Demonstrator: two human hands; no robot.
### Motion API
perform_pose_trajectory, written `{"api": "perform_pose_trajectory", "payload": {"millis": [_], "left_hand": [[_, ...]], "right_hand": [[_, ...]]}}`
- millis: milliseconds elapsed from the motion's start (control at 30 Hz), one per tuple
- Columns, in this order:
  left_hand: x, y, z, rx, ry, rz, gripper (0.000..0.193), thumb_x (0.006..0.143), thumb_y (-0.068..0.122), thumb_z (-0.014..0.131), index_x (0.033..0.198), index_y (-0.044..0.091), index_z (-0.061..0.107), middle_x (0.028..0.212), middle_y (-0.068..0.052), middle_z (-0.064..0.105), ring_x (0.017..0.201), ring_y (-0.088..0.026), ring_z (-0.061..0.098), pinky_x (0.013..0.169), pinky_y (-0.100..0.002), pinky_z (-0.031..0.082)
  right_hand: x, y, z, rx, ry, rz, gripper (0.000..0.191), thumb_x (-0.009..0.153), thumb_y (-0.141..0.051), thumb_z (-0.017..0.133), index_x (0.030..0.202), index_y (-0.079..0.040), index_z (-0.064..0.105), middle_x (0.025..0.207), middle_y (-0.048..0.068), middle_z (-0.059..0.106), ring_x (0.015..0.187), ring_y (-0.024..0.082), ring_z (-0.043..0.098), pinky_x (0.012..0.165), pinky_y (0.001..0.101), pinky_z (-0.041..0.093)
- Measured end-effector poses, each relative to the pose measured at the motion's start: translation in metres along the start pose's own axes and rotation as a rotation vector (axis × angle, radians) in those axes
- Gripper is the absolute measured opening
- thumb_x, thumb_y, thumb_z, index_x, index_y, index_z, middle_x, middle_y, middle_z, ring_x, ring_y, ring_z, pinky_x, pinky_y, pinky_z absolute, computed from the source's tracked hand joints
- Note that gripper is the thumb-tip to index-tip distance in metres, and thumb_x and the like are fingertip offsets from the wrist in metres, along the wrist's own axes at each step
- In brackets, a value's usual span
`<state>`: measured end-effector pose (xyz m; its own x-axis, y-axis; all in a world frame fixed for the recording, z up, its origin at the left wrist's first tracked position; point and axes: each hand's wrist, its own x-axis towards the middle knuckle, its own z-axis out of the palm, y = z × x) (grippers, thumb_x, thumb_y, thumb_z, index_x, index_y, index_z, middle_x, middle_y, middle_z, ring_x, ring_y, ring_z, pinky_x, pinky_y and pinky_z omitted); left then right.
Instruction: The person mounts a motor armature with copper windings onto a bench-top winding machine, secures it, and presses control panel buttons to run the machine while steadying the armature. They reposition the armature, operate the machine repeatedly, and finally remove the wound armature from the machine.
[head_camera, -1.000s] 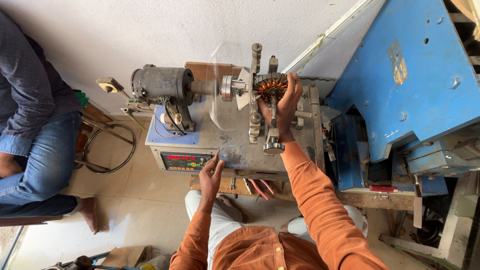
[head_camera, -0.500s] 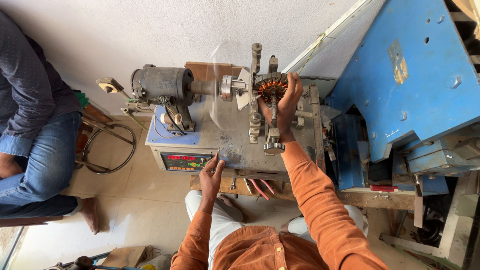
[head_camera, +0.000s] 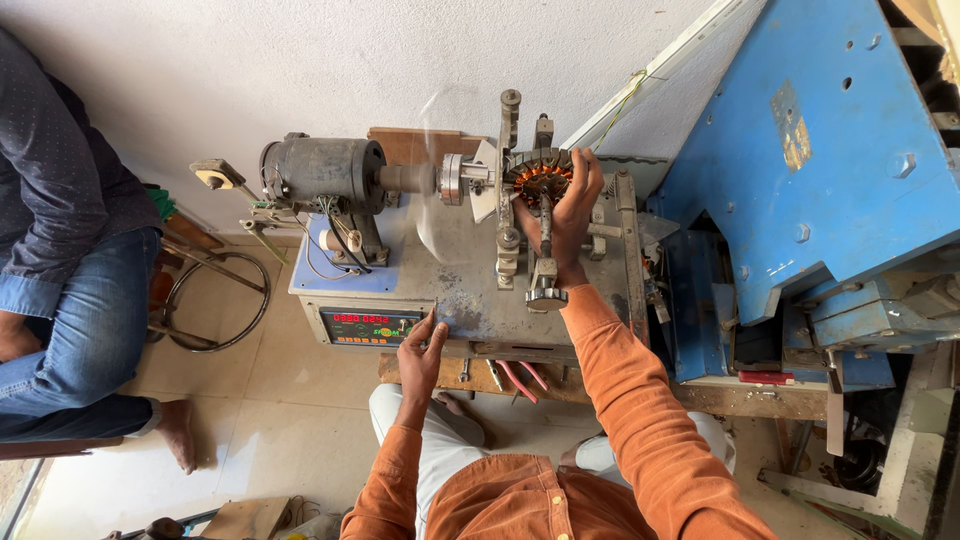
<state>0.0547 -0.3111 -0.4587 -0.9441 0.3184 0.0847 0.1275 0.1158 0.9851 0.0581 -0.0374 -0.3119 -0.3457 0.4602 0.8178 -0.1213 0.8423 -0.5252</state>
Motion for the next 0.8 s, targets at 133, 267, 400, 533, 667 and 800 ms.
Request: {"api": "perform_pose_trajectory", "payload": {"millis": [133,267,400,533,667,800], "left_hand": [[0.0006,0.0001,-0.0005,-0.013,0.000,0.006,0.046,0.096,0.027,0.070,0.134,0.002,0.066,0.128,-0.013,0.072,0.114,-0.017,0.065,0.098,-0.032,0.051],[0.0001,0.0002,-0.0002,-0.015,0.000,0.018,0.045,0.097,0.026,0.070,0.134,0.002,0.066,0.128,-0.013,0.072,0.114,-0.016,0.065,0.098,-0.031,0.051],[-0.0019,0.0000,-0.0011,-0.004,0.005,0.008,0.045,0.096,0.026,0.070,0.134,0.002,0.066,0.126,-0.012,0.073,0.110,-0.015,0.066,0.096,-0.031,0.051],[-0.0022,0.0000,-0.0040,-0.003,0.008,0.018,0.044,0.096,0.026,0.071,0.132,0.000,0.068,0.125,-0.011,0.074,0.109,-0.015,0.066,0.096,-0.031,0.051],[-0.0009,0.0011,-0.0046,0.010,0.010,0.019,0.044,0.095,0.026,0.071,0.131,0.000,0.068,0.124,-0.011,0.074,0.110,-0.014,0.066,0.096,-0.030,0.051],[-0.0005,0.0030,-0.0035,-0.013,0.016,-0.005,0.045,0.095,0.025,0.071,0.132,0.000,0.067,0.124,-0.011,0.074,0.111,-0.014,0.066,0.097,-0.030,0.051]], "right_hand": [[-0.0003,0.0004,-0.0007,-0.010,0.000,-0.011,0.109,0.080,-0.022,0.097,0.159,-0.007,0.024,0.155,0.024,0.029,0.145,0.043,0.038,0.117,0.0501,0.045],[0.0003,0.0011,0.0005,-0.011,0.009,-0.015,0.109,0.081,-0.023,0.097,0.159,-0.007,0.023,0.154,0.024,0.029,0.146,0.044,0.037,0.118,0.0522,0.045],[-0.0018,-0.0009,-0.0016,-0.029,-0.013,-0.016,0.108,0.082,-0.025,0.096,0.159,-0.007,0.022,0.155,0.026,0.028,0.146,0.044,0.037,0.118,0.0542,0.044],[-0.0023,-0.0054,0.0005,-0.029,0.009,-0.011,0.108,0.085,-0.033,0.096,0.159,-0.005,0.022,0.154,0.026,0.028,0.147,0.045,0.036,0.118,0.0543,0.046],[-0.0002,-0.0053,0.0005,-0.040,0.010,-0.017,0.108,0.085,-0.033,0.096,0.159,-0.005,0.022,0.154,0.026,0.029,0.147,0.045,0.036,0.118,0.0549,0.045],[0.0009,-0.0045,0.0005,-0.045,0.013,-0.019,0.109,0.085,-0.032,0.096,0.159,-0.005,0.022,0.154,0.026,0.029,0.147,0.045,0.036,0.119,0.0548,0.045]]}}
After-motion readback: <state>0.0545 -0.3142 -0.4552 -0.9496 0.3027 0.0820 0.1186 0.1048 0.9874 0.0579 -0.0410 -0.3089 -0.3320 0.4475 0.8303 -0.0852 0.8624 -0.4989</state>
